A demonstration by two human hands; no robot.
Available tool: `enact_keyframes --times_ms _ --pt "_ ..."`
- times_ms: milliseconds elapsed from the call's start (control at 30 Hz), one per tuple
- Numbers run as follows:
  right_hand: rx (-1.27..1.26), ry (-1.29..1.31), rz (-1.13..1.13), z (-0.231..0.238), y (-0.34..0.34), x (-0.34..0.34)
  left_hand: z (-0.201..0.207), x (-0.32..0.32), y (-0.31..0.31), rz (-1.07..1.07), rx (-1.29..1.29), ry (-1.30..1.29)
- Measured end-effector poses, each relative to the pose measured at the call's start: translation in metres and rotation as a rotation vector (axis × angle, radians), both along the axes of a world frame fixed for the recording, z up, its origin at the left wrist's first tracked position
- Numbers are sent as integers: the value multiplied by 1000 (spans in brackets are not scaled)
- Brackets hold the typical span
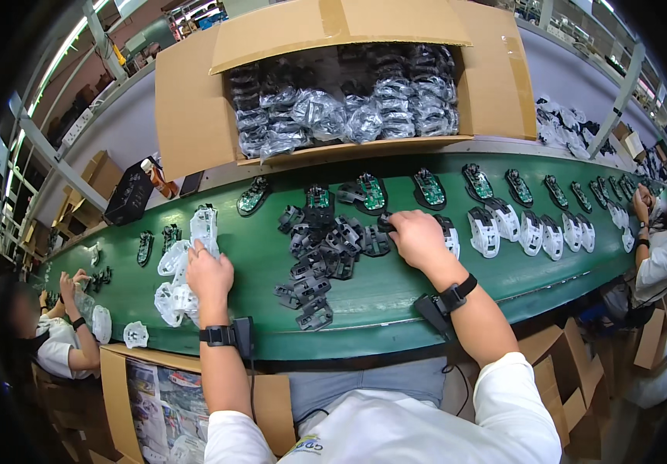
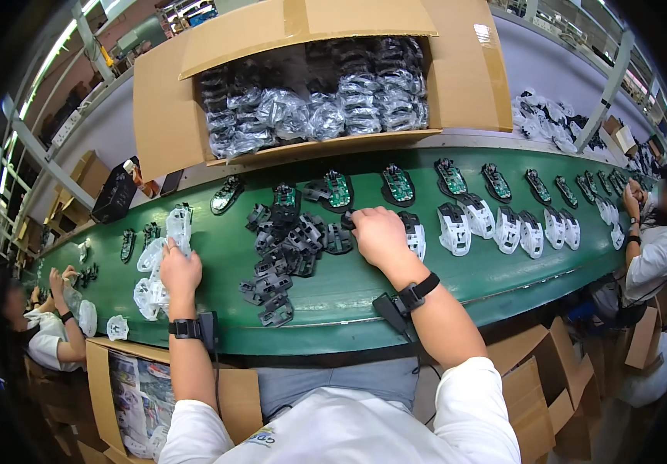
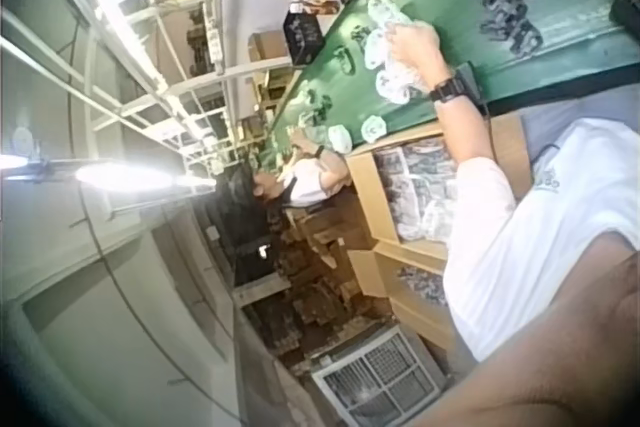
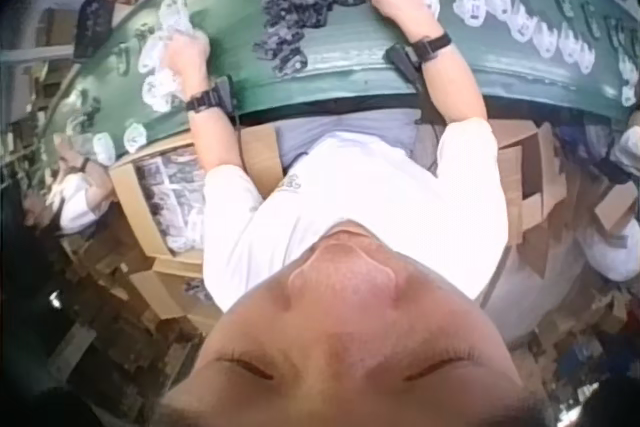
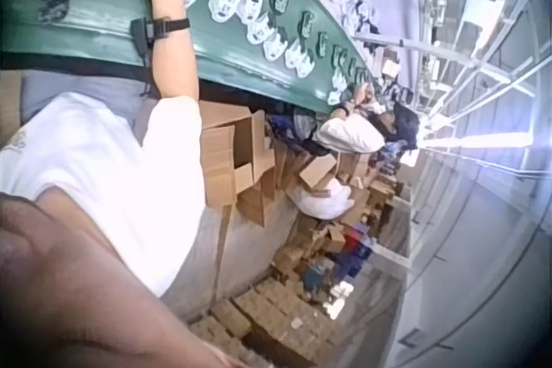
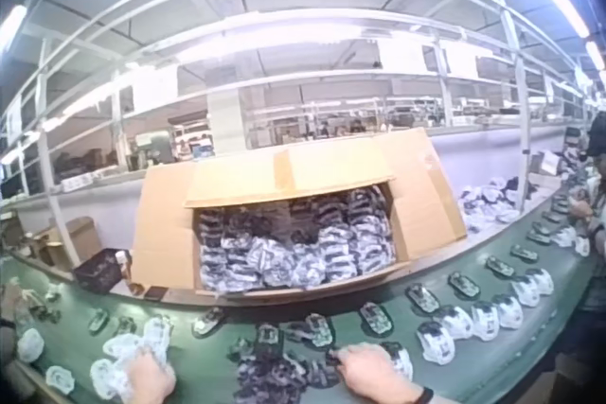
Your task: The person assembles small electronic devices by hand at a factory workstation. They pick up white plastic housings and black internal components, fit them together, and place the completed units on a green table. The person also retrieves additional white housings from a cardboard box to continue the assembly process.
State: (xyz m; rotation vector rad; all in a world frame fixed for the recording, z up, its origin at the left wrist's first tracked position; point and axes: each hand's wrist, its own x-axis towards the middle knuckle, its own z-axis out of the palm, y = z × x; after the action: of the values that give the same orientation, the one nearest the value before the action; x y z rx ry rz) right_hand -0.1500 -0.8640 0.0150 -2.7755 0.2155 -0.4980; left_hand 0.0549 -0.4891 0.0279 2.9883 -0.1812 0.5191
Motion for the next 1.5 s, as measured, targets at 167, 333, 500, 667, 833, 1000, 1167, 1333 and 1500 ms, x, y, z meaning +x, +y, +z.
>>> enact_keyframes --times_ms 167,333,500,667,833,1000,1167,1333,1500 --pt "219 -271 -97 2 6 -9 31 -30 -50 -341 -833 233" --pt "136 116 -307 7 6 -20 -4 -23 -105 -571 -858 56" --pt "-6 62 -100 9 0 -41 -16 -20 -106 -408 -687 -23" --pt "161 290 221 36 -11 -52 -29 -11 -91 -524 -1042 56" --pt "308 80 0 38 -1 -45 -1 -58 -115 -759 -1281 149" --pt "577 -450 251 35 51 -23 13 -107 -139 -1009 -975 31" --pt "506 -477 235 18 65 -11 8 -118 -144 -1094 -893 38" --pt "499 -536 180 29 70 -14 10 -117 -141 -1025 -958 79" --pt "490 -485 237 16 72 -14 13 -121 -147 -1055 -877 -112"
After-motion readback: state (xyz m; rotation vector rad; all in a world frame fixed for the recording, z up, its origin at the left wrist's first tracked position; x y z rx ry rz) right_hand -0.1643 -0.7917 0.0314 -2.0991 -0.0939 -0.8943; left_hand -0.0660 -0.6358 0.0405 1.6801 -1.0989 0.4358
